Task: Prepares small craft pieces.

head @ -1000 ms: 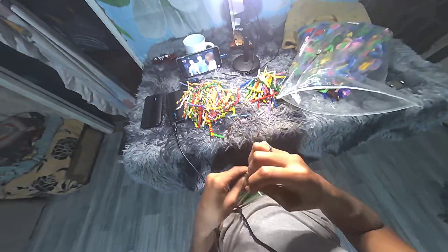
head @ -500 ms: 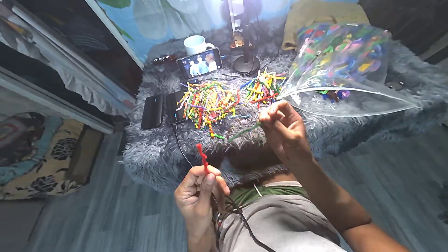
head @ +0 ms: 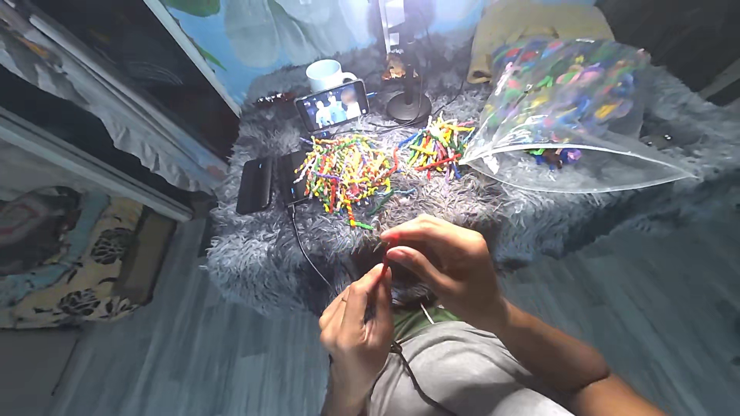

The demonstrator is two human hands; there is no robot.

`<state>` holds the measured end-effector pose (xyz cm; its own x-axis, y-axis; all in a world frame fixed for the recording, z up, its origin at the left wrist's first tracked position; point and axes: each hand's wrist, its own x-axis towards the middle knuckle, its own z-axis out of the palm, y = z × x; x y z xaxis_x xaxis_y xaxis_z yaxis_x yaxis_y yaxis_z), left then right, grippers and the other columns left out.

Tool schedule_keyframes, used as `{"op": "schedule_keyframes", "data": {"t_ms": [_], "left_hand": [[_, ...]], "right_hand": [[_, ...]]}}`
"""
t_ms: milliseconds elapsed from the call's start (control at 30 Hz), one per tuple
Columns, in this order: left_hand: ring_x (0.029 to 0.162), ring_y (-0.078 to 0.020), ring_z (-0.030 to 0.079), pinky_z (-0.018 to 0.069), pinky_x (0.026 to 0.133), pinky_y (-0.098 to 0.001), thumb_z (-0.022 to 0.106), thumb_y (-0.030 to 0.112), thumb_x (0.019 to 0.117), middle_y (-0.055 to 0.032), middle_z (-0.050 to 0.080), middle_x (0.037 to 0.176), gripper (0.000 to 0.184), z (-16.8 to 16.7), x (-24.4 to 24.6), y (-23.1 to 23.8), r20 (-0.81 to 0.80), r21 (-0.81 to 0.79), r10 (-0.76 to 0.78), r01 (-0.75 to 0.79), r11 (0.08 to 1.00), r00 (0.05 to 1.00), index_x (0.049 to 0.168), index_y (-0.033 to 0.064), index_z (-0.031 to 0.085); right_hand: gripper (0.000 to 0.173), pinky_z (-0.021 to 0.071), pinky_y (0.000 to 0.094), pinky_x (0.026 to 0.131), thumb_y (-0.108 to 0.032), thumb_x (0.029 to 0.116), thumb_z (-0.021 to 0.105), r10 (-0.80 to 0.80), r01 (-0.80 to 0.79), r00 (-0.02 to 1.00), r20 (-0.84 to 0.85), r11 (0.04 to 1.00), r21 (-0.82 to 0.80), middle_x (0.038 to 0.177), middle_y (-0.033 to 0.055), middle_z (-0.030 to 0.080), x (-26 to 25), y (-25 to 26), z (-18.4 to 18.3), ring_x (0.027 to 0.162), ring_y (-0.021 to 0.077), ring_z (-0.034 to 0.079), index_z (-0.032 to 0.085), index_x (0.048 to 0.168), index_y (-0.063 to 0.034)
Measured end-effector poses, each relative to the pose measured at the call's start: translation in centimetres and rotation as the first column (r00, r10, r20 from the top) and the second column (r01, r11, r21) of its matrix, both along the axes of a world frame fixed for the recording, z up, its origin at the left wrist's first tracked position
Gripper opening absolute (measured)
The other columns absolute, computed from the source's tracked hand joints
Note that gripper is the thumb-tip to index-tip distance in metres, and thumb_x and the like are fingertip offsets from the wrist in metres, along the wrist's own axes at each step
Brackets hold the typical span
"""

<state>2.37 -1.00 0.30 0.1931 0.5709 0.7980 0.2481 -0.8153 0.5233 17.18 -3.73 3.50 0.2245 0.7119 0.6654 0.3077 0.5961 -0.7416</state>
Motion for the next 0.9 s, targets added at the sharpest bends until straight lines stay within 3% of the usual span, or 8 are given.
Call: {"op": "schedule_keyframes", "data": {"t_ms": [267, 400, 467, 533, 600, 700, 800, 900], "left_hand": [[0.070, -0.0026, 0.064, 0.0507, 0.071, -0.0119, 0.066, 0.015, 0.0957, -0.0067, 0.067, 0.071, 0.021, 0.2, 0.5, -0.1, -0.105, 0.108, 0.031, -0.019, 0.994, 0.994, 0.083, -0.0013, 0.068], [0.065, 0.0044, 0.056, 0.0464, 0.064, -0.0097, 0.054, 0.023, 0.1065, 0.0008, 0.055, 0.067, 0.032, -0.5, 0.8, 0.5, 0.058, -0.144, -0.356, 0.361, 0.921, 0.933, 0.082, 0.0032, 0.060], [0.063, 0.0107, 0.051, 0.0429, 0.061, -0.0075, 0.051, 0.028, 0.1079, 0.0124, 0.054, 0.068, 0.030, -0.7, 0.8, 0.6, 0.401, -0.311, -0.643, 0.758, 0.574, 0.652, 0.085, 0.0131, 0.062], [0.064, 0.0104, 0.055, 0.0454, 0.061, -0.0088, 0.054, 0.030, 0.1057, 0.0165, 0.063, 0.072, 0.024, -1.1, 0.8, -0.2, 0.741, -0.227, -0.639, 0.973, 0.049, 0.205, 0.094, 0.0186, 0.072], [0.071, 0.0102, 0.060, 0.0481, 0.067, -0.0089, 0.057, 0.032, 0.1040, 0.0156, 0.070, 0.080, 0.022, -1.6, 0.7, -1.8, 0.891, -0.033, -0.436, 0.941, -0.336, -0.125, 0.107, 0.0197, 0.075], [0.065, 0.0087, 0.058, 0.0460, 0.061, -0.0085, 0.059, 0.031, 0.1029, 0.0141, 0.066, 0.075, 0.019, -1.7, 0.7, -3.4, 0.929, 0.151, -0.177, 0.773, -0.616, -0.323, 0.107, 0.0178, 0.072], [0.065, 0.0078, 0.058, 0.0482, 0.062, -0.0107, 0.055, 0.034, 0.1052, 0.0134, 0.065, 0.073, 0.025, -1.7, 0.2, -2.5, 0.864, -0.032, -0.471, 0.915, -0.402, -0.176, 0.103, 0.0168, 0.073], [0.064, 0.0091, 0.054, 0.0464, 0.062, -0.0084, 0.053, 0.026, 0.1075, 0.0124, 0.058, 0.070, 0.026, -0.5, -0.5, -1.0, 0.495, -0.235, -0.708, 0.862, 0.450, 0.504, 0.087, 0.0154, 0.065]], "right_hand": [[0.018, 0.0566, 0.0166, 0.075, 0.001, 0.0985, 0.055, 0.063, -0.067, 0.997, -0.045, 0.995, -0.080, 0.093, 0.0049, 0.074, -0.1, -1.3, 0.4, 0.082, 0.0014, 0.067, 0.071, 0.105, 0.0054], [0.020, 0.0463, 0.0088, 0.060, 0.001, 0.1021, 0.050, 0.345, -0.455, 0.804, -0.485, 0.881, -0.127, 0.083, -0.0066, 0.068, 0.4, -1.3, 1.2, 0.067, -0.0077, 0.056, 0.069, 0.098, -0.0032], [0.020, 0.0449, 0.0088, 0.058, -0.004, 0.1026, 0.051, 0.453, -0.609, 0.630, -0.631, 0.793, -0.039, 0.080, -0.0083, 0.066, 0.5, -1.2, 1.1, 0.065, -0.0076, 0.055, 0.069, 0.094, -0.0080], [0.017, 0.0460, 0.0097, 0.064, -0.008, 0.1030, 0.053, 0.587, -0.688, 0.543, -0.601, 0.721, 0.082, 0.084, -0.0099, 0.066, 0.3, -1.5, 1.0, 0.072, -0.0078, 0.056, 0.069, 0.097, -0.0094], [0.016, 0.0467, 0.0105, 0.069, -0.010, 0.1046, 0.052, 0.718, -0.741, 0.485, -0.499, 0.641, 0.201, 0.089, -0.0070, 0.067, -0.2, -1.7, 0.9, 0.077, -0.0072, 0.058, 0.067, 0.102, -0.0049], [0.016, 0.0502, 0.0151, 0.075, -0.009, 0.1052, 0.051, 0.821, -0.786, 0.439, -0.363, 0.547, 0.287, 0.089, 0.0018, 0.068, -0.4, -1.7, 1.0, 0.081, -0.0020, 0.063, 0.063, 0.102, 0.0026], [0.018, 0.0487, 0.0148, 0.075, -0.009, 0.1055, 0.050, 0.812, -0.770, 0.500, -0.300, 0.576, 0.275, 0.089, 0.0030, 0.068, 0.0, -1.4, 0.9, 0.080, -0.0022, 0.061, 0.062, 0.102, 0.0040], [0.021, 0.0492, 0.0120, 0.069, -0.014, 0.1073, 0.049, 0.715, -0.698, 0.624, -0.314, 0.691, 0.188, 0.094, -0.0021, 0.070, 0.7, -0.7, 0.4, 0.079, -0.0055, 0.060, 0.066, 0.107, -0.0017]]}}
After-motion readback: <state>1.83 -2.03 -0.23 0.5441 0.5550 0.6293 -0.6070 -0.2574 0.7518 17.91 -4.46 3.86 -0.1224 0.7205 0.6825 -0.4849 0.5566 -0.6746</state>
